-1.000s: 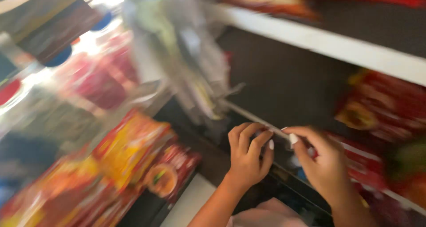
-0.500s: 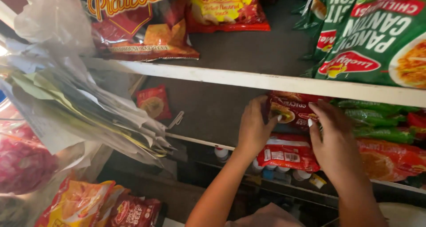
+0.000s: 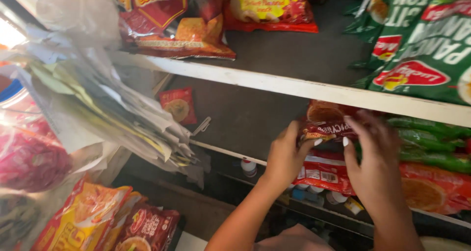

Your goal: Organizing and stacking various packets of instant noodles on a shop counter and lower shelf.

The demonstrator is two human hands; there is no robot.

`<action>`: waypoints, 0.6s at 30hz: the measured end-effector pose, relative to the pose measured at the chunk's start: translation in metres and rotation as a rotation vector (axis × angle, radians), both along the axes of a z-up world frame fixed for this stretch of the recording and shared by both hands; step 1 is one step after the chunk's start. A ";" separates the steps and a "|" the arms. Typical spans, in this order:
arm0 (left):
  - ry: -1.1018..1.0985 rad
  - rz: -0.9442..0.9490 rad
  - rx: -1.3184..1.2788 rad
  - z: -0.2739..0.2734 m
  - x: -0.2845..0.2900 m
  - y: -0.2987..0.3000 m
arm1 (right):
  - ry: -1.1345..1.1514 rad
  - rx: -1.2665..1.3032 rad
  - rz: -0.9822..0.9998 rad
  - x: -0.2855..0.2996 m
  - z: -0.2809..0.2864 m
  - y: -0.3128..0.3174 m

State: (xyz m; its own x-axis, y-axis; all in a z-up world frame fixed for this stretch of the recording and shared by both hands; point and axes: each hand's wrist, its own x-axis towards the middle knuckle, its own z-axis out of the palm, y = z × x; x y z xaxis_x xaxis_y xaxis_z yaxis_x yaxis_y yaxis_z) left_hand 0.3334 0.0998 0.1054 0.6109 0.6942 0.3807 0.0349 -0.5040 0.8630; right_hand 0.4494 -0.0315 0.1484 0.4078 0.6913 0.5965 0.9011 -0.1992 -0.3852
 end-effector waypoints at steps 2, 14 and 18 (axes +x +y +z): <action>-0.053 0.086 0.030 0.009 -0.019 -0.007 | -0.039 0.095 0.005 -0.011 0.010 -0.002; -0.459 0.468 -0.283 -0.013 -0.148 -0.024 | 0.524 0.124 0.630 -0.093 -0.018 0.050; -0.603 0.620 -0.324 -0.006 -0.192 -0.044 | 0.426 0.063 0.808 -0.140 -0.019 0.078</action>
State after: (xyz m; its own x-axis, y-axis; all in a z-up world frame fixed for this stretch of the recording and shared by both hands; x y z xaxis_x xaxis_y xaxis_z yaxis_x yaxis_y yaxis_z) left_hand 0.1417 0.0555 0.0991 -0.1443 0.9591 0.2435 -0.2837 -0.2758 0.9184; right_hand 0.3093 0.0463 0.1296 0.0085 0.8334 0.5526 0.5367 0.4625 -0.7058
